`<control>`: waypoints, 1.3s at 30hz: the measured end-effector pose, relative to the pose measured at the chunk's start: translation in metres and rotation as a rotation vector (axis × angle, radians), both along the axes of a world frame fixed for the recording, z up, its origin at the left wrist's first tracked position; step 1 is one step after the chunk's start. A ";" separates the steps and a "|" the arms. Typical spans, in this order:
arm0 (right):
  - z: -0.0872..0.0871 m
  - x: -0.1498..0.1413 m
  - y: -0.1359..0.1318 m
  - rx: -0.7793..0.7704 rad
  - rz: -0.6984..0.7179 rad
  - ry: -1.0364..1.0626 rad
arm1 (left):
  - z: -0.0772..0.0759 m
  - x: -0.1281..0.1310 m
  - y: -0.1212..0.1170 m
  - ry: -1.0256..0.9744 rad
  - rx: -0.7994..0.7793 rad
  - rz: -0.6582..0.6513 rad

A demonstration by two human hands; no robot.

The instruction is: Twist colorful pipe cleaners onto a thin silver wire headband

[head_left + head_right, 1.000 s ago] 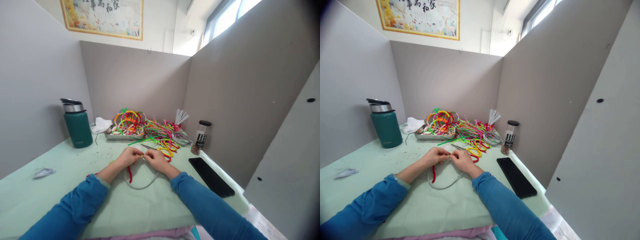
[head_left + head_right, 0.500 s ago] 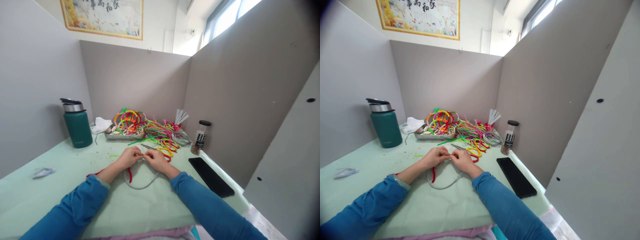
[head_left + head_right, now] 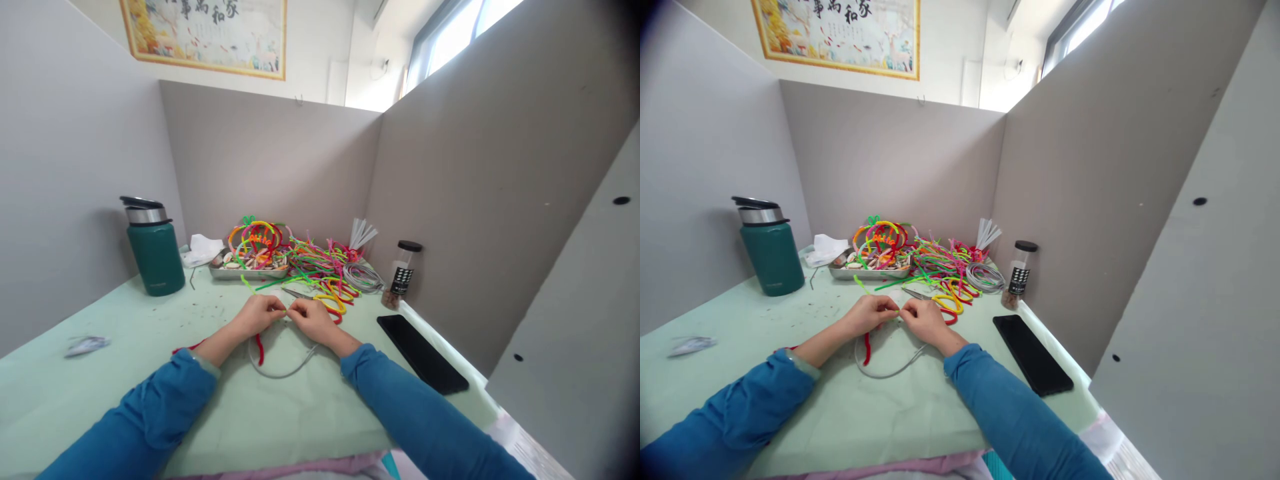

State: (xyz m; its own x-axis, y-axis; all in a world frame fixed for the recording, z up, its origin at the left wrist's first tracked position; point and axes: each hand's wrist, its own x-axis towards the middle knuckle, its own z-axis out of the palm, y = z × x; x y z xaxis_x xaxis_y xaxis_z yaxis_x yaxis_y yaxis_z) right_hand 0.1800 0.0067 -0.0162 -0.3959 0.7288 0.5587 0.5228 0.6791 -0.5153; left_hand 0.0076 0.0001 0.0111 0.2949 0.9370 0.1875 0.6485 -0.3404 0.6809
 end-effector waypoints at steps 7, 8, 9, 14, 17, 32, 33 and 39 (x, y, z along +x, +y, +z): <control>-0.001 0.000 0.001 0.002 0.003 0.007 | -0.001 -0.002 0.002 0.042 0.021 -0.013; -0.001 0.000 0.001 0.000 0.003 0.008 | -0.001 -0.002 0.001 0.051 0.019 -0.010; -0.001 0.000 0.001 -0.001 0.002 0.008 | -0.001 -0.002 0.001 0.058 0.015 -0.008; 0.000 0.000 0.001 0.002 0.006 0.005 | 0.000 -0.002 0.000 0.059 0.014 -0.024; 0.000 0.000 0.000 0.001 0.003 0.006 | -0.001 -0.002 0.001 0.028 -0.007 -0.038; -0.002 0.001 0.000 -0.001 -0.005 -0.020 | -0.004 -0.001 0.002 -0.057 -0.200 -0.041; -0.002 0.001 0.000 0.002 -0.005 -0.020 | -0.004 -0.001 0.002 -0.063 -0.206 -0.043; -0.001 0.000 0.001 0.004 -0.011 -0.025 | -0.005 0.000 0.001 -0.113 -0.241 -0.062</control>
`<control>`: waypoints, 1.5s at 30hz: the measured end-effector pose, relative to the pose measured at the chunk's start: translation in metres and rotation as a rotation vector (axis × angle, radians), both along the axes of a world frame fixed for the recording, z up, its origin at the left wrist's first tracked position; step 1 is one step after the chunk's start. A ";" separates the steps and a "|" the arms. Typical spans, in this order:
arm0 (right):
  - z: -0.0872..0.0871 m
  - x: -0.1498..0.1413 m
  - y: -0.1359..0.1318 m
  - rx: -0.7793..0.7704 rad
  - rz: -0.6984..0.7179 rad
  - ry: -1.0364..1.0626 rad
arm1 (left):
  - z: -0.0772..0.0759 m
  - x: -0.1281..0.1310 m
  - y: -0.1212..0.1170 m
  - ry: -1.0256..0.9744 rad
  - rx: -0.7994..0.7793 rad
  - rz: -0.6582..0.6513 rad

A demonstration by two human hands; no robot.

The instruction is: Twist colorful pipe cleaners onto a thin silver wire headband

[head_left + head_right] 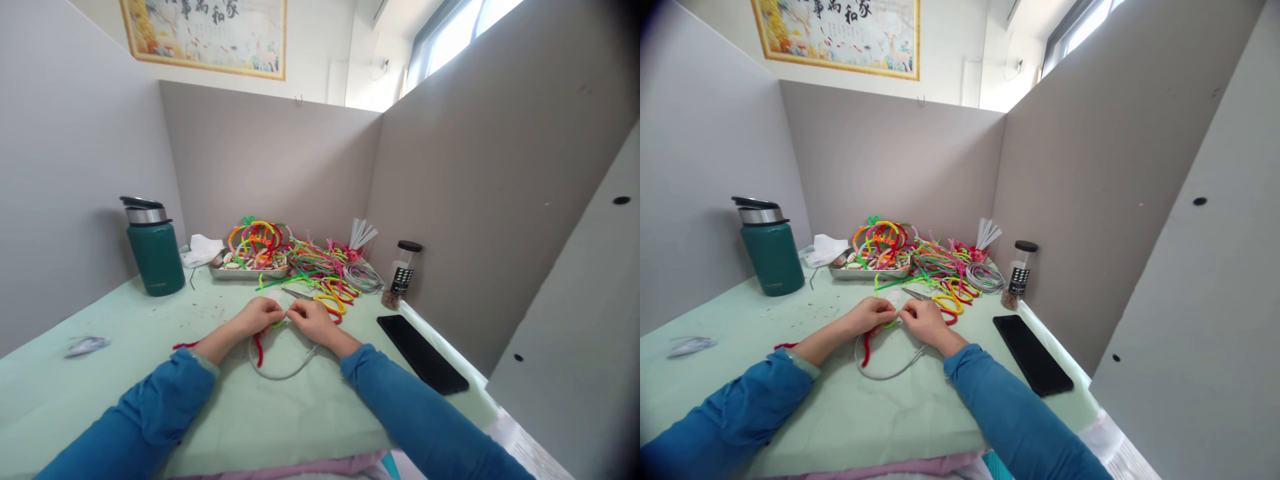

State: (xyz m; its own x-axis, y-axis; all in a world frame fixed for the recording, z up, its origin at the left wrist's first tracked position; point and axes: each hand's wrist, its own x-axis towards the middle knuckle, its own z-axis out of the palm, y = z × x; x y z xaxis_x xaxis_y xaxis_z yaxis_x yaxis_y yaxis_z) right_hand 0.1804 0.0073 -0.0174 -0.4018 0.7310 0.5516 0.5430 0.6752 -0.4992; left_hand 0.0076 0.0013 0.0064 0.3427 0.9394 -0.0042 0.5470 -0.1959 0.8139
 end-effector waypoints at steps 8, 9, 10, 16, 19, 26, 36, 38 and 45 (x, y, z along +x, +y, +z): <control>0.001 0.000 -0.001 -0.013 -0.003 0.018 | 0.000 -0.002 0.001 -0.047 -0.034 -0.036; 0.001 -0.001 -0.001 -0.014 -0.003 0.018 | 0.000 -0.002 0.001 -0.051 -0.036 -0.044; 0.001 -0.001 -0.001 -0.013 -0.003 0.019 | 0.000 -0.002 0.002 -0.053 -0.037 -0.051; 0.003 -0.001 -0.003 -0.001 -0.005 0.021 | 0.000 -0.002 0.000 -0.057 -0.022 -0.050; 0.004 -0.001 -0.003 -0.009 -0.005 0.021 | 0.000 -0.002 0.000 -0.031 -0.023 -0.043; 0.003 -0.001 -0.003 -0.009 0.002 0.019 | 0.000 -0.002 -0.001 -0.028 -0.026 -0.037; 0.003 -0.001 -0.003 -0.011 -0.008 0.021 | 0.001 -0.001 -0.001 -0.051 -0.047 -0.062; 0.003 -0.001 -0.003 -0.011 -0.003 0.024 | -0.001 -0.001 0.000 -0.035 -0.022 -0.066; 0.003 -0.002 -0.003 -0.029 -0.003 0.025 | -0.003 -0.004 0.003 0.115 0.168 -0.007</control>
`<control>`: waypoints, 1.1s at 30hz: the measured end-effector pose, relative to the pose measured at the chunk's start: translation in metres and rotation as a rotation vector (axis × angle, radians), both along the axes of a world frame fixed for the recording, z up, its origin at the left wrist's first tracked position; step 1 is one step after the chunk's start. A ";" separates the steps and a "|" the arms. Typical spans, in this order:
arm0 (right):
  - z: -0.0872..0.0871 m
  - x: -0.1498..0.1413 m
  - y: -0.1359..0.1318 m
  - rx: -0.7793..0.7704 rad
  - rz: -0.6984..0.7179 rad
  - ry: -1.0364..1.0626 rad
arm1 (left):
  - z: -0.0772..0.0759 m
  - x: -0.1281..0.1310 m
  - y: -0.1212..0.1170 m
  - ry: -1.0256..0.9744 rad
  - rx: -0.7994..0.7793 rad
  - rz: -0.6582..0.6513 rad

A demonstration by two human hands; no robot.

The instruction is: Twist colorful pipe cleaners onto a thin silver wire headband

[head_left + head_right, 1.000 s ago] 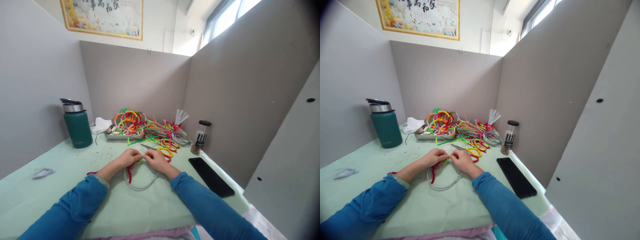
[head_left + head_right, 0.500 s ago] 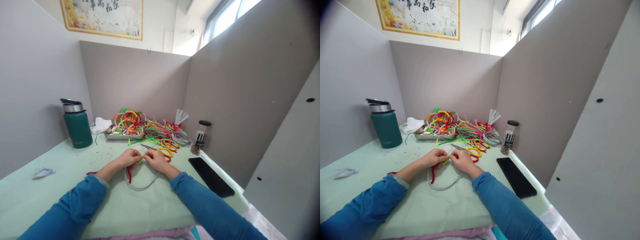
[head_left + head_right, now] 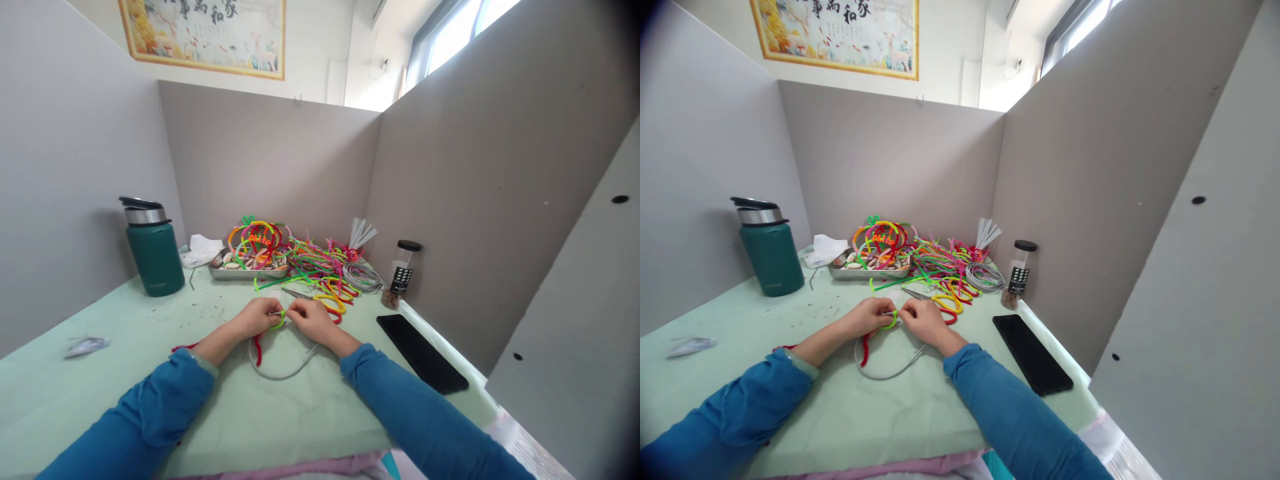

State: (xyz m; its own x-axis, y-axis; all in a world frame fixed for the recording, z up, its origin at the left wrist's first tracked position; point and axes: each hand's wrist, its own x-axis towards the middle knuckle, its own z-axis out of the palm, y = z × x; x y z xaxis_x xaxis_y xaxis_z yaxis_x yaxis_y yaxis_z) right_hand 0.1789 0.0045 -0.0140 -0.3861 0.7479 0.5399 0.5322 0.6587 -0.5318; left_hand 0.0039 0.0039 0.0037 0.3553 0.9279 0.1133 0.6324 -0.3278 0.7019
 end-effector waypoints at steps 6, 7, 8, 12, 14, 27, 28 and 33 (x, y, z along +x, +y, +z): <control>0.000 0.000 0.001 0.003 0.007 0.002 | 0.003 -0.001 0.001 0.121 0.232 -0.010; 0.000 0.000 0.001 0.007 0.007 0.002 | 0.004 -0.001 0.001 0.113 0.228 -0.009; 0.000 0.000 0.001 0.009 0.005 0.001 | 0.005 0.000 0.000 0.098 0.217 -0.013; 0.000 0.000 0.001 0.008 -0.005 -0.008 | 0.008 0.002 -0.005 0.006 0.083 -0.024; 0.000 0.001 0.001 0.006 -0.006 -0.012 | 0.010 0.003 -0.006 -0.017 0.024 -0.021; 0.001 0.000 -0.001 0.020 0.013 0.009 | 0.018 0.006 -0.013 -0.112 -0.143 0.018; 0.001 0.001 -0.001 0.020 0.013 0.006 | 0.018 0.007 -0.014 -0.117 -0.150 0.026; 0.000 0.002 0.000 0.022 0.025 0.001 | 0.018 0.004 -0.012 -0.172 -0.222 0.003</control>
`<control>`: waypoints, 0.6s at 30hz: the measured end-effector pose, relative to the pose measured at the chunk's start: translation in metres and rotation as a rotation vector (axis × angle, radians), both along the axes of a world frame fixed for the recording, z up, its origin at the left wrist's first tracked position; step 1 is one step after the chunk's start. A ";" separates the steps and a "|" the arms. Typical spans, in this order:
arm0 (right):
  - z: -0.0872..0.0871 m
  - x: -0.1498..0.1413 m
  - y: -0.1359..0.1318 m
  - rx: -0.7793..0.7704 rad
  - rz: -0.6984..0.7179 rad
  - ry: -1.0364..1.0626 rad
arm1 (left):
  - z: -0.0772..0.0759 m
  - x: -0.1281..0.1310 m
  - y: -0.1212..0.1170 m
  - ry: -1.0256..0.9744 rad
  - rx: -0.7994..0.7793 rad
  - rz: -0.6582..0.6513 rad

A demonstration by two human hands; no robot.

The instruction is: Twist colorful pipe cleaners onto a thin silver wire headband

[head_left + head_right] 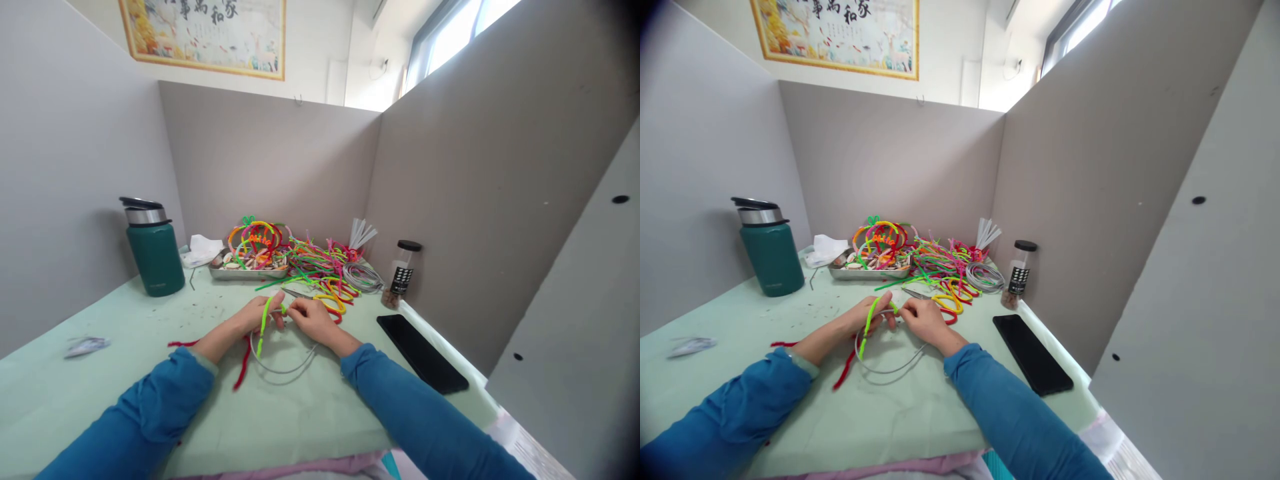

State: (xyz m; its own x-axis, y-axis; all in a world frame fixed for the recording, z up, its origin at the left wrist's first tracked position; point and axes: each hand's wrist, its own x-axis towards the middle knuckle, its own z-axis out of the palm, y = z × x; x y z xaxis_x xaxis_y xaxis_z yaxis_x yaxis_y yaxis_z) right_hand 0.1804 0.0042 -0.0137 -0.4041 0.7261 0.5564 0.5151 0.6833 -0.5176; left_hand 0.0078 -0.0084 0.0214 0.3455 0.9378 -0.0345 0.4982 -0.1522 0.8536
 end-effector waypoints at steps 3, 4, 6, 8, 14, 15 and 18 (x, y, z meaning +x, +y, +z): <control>0.000 0.000 0.000 0.002 -0.003 -0.002 | -0.002 -0.003 0.001 -0.031 0.000 -0.028; 0.000 0.000 0.000 0.002 -0.002 -0.002 | -0.002 -0.004 0.001 -0.020 0.005 -0.029; 0.000 0.000 0.000 0.002 0.000 -0.003 | -0.003 -0.005 0.000 0.027 0.017 -0.013; 0.000 0.000 0.000 0.003 0.002 -0.005 | -0.002 -0.004 -0.001 0.079 0.045 0.004; -0.003 0.000 0.003 0.003 -0.015 -0.007 | -0.005 0.002 0.000 0.111 0.100 0.010; -0.003 0.000 0.004 0.004 -0.018 -0.006 | -0.006 0.003 0.001 0.119 0.100 0.014; -0.003 -0.001 0.004 0.007 -0.024 0.001 | -0.006 0.002 0.002 0.122 0.106 0.002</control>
